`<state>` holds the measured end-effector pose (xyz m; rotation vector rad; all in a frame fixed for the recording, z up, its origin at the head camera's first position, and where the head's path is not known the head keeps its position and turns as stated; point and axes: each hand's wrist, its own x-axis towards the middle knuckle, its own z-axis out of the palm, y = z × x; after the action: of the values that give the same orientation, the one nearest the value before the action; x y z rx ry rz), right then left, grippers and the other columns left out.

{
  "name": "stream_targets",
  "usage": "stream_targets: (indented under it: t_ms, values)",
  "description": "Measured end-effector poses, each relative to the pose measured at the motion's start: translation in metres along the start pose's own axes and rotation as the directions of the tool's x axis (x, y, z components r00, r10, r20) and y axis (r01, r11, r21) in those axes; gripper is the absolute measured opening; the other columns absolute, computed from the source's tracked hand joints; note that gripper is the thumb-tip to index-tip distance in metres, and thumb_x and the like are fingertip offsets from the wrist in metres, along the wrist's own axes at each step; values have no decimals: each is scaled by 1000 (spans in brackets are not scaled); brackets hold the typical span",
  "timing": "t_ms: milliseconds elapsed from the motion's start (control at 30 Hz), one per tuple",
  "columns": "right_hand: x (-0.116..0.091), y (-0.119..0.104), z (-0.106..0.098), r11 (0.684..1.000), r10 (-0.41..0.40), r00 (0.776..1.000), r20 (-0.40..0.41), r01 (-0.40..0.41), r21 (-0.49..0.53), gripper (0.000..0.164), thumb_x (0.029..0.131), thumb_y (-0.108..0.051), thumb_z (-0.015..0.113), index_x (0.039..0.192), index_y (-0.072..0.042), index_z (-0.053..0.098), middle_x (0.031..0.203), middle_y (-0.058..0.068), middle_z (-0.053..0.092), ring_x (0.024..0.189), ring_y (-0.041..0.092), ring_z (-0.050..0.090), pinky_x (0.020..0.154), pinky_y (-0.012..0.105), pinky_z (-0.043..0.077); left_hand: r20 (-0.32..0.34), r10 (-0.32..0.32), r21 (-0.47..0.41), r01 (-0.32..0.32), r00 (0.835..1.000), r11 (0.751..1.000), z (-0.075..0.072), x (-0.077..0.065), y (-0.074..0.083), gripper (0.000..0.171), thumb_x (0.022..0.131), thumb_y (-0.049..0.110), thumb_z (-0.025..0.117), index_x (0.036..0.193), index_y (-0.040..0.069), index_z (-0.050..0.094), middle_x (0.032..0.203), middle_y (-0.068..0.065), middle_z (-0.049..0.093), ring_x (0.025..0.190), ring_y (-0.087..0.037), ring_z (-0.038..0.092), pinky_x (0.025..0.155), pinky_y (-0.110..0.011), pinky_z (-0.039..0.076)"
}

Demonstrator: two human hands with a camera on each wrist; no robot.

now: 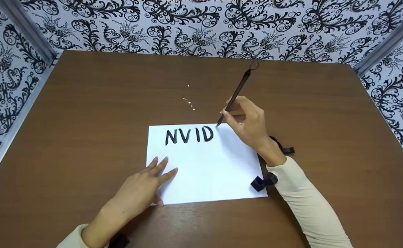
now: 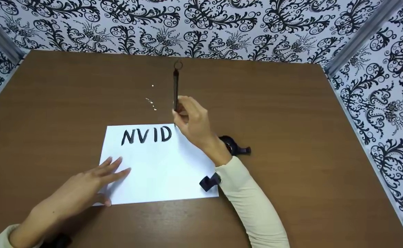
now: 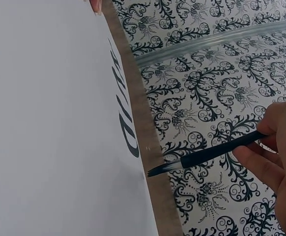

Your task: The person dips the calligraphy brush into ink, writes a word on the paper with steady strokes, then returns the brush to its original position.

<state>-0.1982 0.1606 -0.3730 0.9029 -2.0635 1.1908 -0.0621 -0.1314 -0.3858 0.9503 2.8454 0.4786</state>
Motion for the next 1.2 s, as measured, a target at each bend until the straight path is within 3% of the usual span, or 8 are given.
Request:
stream_targets:
  t_ms: [167,533,1200]
  values:
    - [-1,0,2,1000,-9,1000,12,9,-3,20,84,4,67,102,-1,60,89,9,67,75,19,70,62,19,54,-31,25,-3,-25,999,1000,1,0,-1,83,58,39,69,134,8,56,140,-26,43,125,-50,41,68,-51,55]
    - [-2,2,3,1000,-12,999,44,13,-13,19,84,3,68,101,-1,60,89,9,65,76,19,70,60,19,54,-5,5,-1,-5,1000,1000,1,0,0,82,59,32,78,135,10,56,142,-24,42,127,-48,40,67,-50,55]
    - [-3,2,2,999,30,995,100,-31,6,17,86,2,66,100,-1,59,89,7,64,76,19,69,60,21,54,0,-2,-11,2,1000,1000,0,-1,0,82,61,37,73,136,10,55,143,-24,40,127,-48,39,73,-53,54]
